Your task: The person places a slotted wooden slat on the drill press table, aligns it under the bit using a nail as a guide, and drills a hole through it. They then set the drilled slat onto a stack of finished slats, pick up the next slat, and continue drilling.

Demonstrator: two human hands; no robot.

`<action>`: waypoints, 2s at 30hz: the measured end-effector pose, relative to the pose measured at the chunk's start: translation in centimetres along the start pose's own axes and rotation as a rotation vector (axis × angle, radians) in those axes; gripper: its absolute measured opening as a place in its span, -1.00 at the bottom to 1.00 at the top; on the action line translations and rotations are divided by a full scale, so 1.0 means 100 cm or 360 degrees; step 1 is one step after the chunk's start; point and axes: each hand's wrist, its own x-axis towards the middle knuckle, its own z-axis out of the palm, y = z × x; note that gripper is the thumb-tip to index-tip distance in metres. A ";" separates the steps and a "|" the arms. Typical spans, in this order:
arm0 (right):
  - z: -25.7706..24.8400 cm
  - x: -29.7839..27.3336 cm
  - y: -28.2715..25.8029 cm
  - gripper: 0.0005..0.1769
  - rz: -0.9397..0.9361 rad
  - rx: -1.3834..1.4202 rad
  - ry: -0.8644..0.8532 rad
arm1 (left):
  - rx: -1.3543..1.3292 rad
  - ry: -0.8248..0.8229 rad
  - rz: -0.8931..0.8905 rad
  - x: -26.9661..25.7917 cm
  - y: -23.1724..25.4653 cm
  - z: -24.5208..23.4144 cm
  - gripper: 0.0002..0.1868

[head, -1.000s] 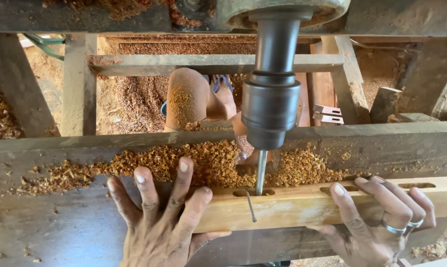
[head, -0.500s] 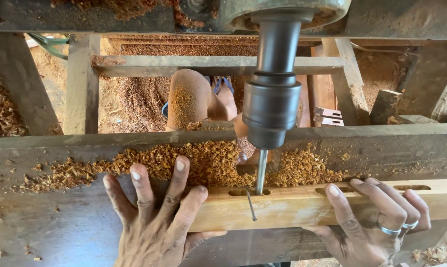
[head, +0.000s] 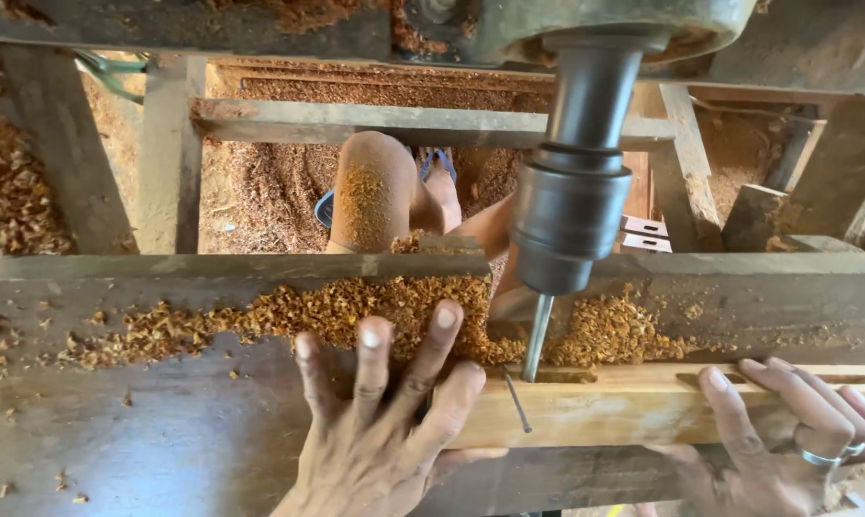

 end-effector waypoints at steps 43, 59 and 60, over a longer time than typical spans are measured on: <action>0.010 -0.002 -0.013 -0.29 -0.0069 -0.0088 0.0083 | 0.0068 -0.0036 -0.0129 -0.009 -0.009 -0.007 -0.19; 0.014 0.000 -0.015 -0.35 -0.0020 -0.0063 0.0194 | 0.0104 -0.0039 -0.0114 -0.007 -0.008 -0.014 -0.13; 0.016 -0.005 -0.008 -0.35 -0.0024 -0.0077 0.0205 | 0.0063 -0.0048 -0.0104 -0.004 -0.004 -0.013 -0.15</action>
